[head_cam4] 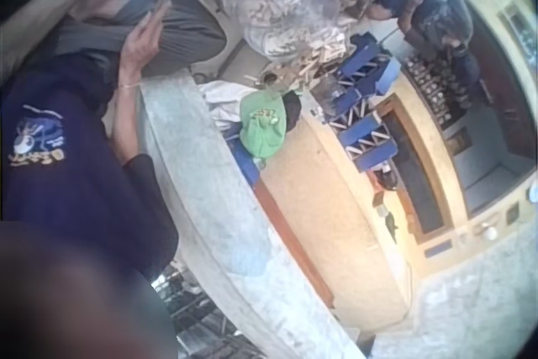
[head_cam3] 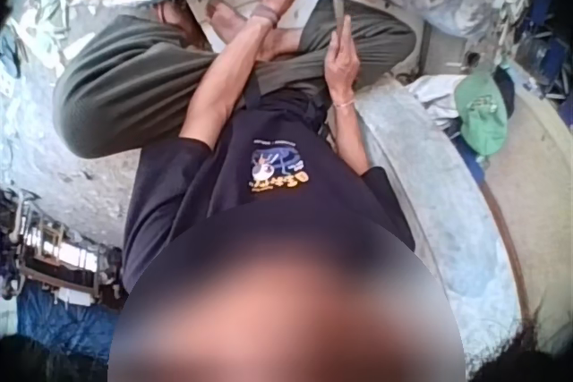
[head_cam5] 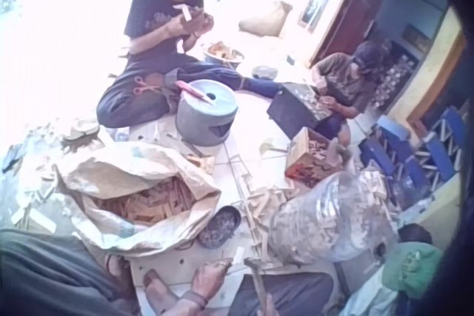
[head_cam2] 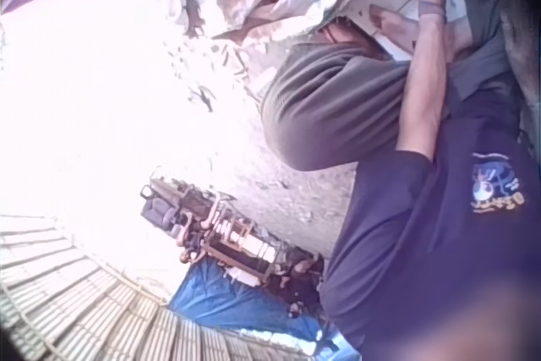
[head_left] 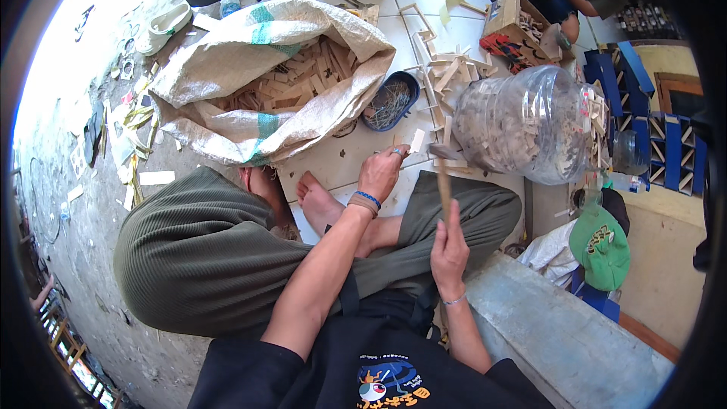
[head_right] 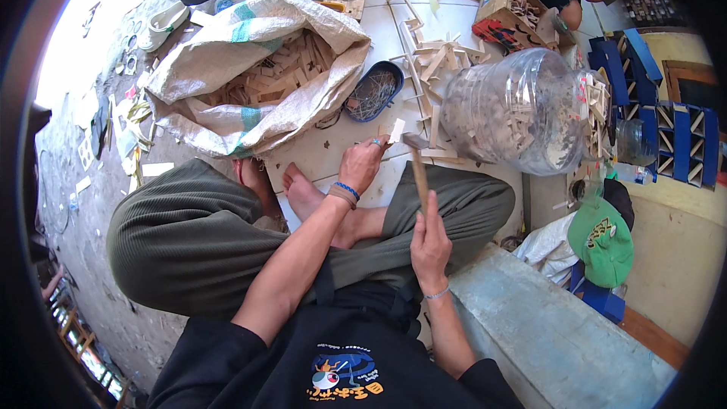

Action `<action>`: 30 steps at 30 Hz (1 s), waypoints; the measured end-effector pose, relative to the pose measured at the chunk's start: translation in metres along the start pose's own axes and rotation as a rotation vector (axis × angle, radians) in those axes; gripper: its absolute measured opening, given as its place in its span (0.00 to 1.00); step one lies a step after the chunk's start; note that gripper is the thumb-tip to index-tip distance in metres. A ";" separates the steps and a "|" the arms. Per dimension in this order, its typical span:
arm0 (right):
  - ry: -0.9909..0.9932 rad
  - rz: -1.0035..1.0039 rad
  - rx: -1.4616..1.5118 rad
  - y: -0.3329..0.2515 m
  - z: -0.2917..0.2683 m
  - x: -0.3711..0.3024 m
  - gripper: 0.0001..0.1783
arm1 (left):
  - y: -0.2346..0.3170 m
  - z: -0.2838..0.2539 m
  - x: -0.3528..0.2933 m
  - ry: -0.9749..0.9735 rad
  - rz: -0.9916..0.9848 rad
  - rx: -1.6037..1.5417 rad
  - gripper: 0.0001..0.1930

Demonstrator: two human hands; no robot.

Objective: The person sits on the floor and assembles small wooden pieces into rectangular blocks. They pick pieces from a sack, align them, and use a hammer to tap them together. The person occasionally inspects the assembled blocks and places them into a clear plastic container.

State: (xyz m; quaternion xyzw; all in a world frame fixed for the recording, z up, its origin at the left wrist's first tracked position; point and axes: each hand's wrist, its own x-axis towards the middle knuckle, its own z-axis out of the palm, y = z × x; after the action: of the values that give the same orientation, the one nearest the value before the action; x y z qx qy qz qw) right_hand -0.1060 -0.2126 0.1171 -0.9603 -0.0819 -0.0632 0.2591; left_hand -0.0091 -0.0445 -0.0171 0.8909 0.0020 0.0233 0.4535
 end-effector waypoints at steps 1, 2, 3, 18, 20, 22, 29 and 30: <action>-0.065 0.058 -0.017 0.000 0.000 0.001 0.31 | 0.000 0.000 0.000 -0.009 0.000 0.007 0.12; -0.127 0.108 -0.022 0.001 -0.001 0.001 0.31 | 0.000 0.000 0.000 -0.023 -0.004 0.015 0.12; -0.190 0.177 -0.043 0.001 -0.002 0.002 0.31 | 0.000 0.000 0.000 -0.028 -0.002 0.028 0.12; 0.019 0.605 -0.123 0.013 -0.052 -0.140 0.23 | 0.049 -0.045 0.054 -0.058 -0.317 -1.120 0.14; -0.108 0.688 -0.130 0.012 -0.044 -0.160 0.24 | 0.061 -0.059 0.062 -0.089 -0.283 -1.218 0.14; -0.073 0.636 -0.063 0.012 -0.039 -0.166 0.23 | 0.073 -0.075 0.067 -0.149 -0.265 -1.247 0.14; 0.026 0.404 -0.027 0.004 -0.068 -0.059 0.12 | 0.130 -0.130 0.066 -0.309 -0.081 -1.195 0.18; 0.035 0.361 -0.020 -0.001 -0.078 -0.031 0.11 | 0.137 -0.138 0.063 -0.341 -0.057 -1.171 0.17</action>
State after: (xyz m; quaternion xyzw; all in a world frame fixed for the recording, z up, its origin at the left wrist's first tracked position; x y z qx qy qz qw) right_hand -0.1431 -0.2555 0.1789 -0.9607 0.0968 -0.0331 0.2582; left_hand 0.0456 -0.0123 0.1777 0.4843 -0.0601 -0.1347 0.8624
